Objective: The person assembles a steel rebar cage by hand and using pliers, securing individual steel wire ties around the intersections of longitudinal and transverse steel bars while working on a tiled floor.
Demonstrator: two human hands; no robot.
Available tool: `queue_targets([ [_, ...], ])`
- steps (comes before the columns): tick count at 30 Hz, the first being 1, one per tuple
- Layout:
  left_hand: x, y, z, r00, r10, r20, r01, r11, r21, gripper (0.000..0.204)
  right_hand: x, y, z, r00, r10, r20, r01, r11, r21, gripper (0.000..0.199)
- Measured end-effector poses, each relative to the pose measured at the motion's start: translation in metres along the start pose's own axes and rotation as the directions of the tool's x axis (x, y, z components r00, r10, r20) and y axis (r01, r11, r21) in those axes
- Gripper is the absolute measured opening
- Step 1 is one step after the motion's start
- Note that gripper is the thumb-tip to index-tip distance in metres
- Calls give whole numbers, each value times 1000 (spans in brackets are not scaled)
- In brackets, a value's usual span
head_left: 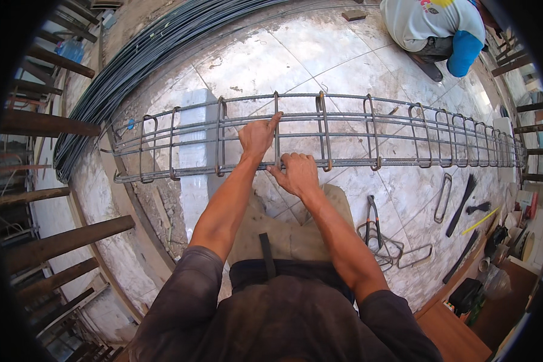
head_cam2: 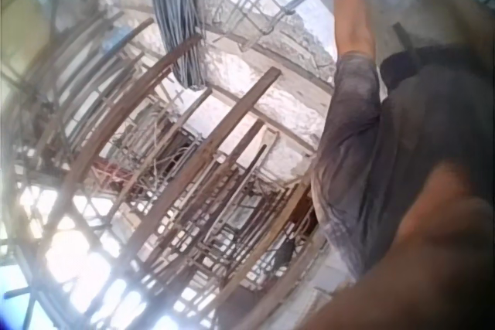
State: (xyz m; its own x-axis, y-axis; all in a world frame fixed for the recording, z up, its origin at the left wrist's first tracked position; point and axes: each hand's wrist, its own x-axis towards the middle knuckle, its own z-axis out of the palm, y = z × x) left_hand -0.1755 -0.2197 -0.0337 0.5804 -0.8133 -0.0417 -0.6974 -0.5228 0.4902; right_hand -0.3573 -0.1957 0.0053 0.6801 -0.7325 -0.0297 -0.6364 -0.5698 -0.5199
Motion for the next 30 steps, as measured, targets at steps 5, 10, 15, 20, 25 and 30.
queue_targets([
  [5,-1,-6,6,980,86,-181,-92,995,-26,73,1,0,4,1000,-15,-1,15,999,-34,53],
  [10,-5,1,10,956,102,-273,-111,994,-18,65,3,1,0,993,44,113,-42,999,-16,54],
  [15,-8,-5,17,931,140,-339,-151,988,-8,64,-5,-3,-4,989,73,131,-73,997,-6,54],
  [20,-10,-7,18,909,143,-392,-147,989,19,61,-18,-10,-9,988,87,126,-89,996,13,54],
  [25,-12,-19,10,925,176,-338,-189,982,-6,59,-19,-10,7,988,69,137,-70,998,2,51],
  [30,-4,3,-24,986,116,118,-114,993,-25,68,-16,-5,8,998,51,45,-53,997,51,50],
])
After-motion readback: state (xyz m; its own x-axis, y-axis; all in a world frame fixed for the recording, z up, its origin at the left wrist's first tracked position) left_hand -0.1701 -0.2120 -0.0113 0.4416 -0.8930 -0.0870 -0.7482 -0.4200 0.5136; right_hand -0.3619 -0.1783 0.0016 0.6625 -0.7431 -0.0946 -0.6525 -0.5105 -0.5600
